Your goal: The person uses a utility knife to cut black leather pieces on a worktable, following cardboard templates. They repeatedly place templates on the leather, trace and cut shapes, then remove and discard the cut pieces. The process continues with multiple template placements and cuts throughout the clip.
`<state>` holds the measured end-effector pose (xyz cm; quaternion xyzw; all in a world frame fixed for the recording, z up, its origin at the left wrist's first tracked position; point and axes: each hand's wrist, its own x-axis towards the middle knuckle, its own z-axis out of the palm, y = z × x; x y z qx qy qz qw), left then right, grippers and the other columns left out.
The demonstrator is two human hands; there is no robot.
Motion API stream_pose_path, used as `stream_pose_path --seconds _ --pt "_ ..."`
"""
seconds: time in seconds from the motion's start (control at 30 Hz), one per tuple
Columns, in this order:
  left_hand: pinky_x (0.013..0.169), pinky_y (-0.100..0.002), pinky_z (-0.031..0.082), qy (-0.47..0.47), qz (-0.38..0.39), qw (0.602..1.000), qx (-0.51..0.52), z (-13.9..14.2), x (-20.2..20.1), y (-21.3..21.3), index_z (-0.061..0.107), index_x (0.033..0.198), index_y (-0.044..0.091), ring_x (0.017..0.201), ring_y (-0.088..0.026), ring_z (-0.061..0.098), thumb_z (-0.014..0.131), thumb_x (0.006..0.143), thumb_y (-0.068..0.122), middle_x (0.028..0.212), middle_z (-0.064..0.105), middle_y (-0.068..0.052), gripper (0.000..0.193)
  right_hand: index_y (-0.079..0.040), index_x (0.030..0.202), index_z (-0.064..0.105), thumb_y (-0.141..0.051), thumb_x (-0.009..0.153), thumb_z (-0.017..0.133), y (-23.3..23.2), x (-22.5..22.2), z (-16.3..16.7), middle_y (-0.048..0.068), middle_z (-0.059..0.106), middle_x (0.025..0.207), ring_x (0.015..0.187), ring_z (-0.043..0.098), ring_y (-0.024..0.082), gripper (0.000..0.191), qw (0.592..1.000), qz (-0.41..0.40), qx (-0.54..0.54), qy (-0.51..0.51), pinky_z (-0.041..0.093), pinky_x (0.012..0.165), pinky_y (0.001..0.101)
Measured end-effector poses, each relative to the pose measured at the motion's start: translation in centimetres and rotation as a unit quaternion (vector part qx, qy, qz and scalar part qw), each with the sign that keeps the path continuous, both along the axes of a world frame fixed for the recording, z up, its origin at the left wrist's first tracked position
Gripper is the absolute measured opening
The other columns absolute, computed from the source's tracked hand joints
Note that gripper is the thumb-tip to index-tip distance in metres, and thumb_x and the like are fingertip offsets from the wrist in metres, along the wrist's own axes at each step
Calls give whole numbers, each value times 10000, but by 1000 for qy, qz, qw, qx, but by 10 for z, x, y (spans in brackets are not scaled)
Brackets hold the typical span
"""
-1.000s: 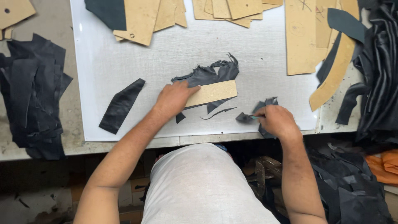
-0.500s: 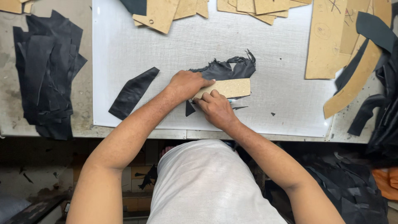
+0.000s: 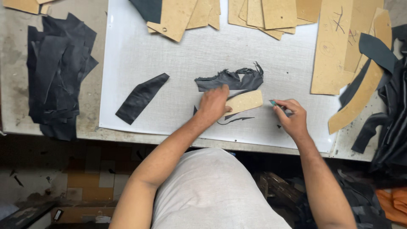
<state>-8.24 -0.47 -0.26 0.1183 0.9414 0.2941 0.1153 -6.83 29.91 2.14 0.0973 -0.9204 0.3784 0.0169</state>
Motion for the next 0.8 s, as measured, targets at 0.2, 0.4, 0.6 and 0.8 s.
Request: stream_pose_path --seconds 0.2,0.4,0.6,0.8 --pt "778 -430 535 91 -86 990 61 13 8 -10 656 868 116 934 -296 655 861 745 279 942 662 -121 290 -74 1102 768 -137 855 825 -60 50 -42 63 733 987 905 685 143 262 990 -75 -99 -71 548 826 264" --pt "864 -405 584 -53 82 967 234 64 34 -99 563 1430 139 1010 -287 750 680 919 193 1152 743 -156 528 -54 1047 783 -108 861 794 -83 74 -39 68 741 1007 928 705 161 194 992 -71 -79 -64 551 818 293" --pt "1033 -500 458 109 185 974 -69 36 56 -215 630 1363 13 1247 -423 531 824 817 411 1353 571 -264 703 -89 1132 749 -88 852 768 -91 12 -24 99 698 1077 984 674 235 280 986 -121 -96 61 540 841 329" --pt "933 -506 573 -82 269 952 -123 -36 37 -235 560 1377 -65 984 -423 719 954 636 493 1088 703 -281 1007 -152 1293 680 -238 865 787 -118 -17 -9 99 652 1139 1013 674 236 450 990 -128 -49 -39 548 873 368"
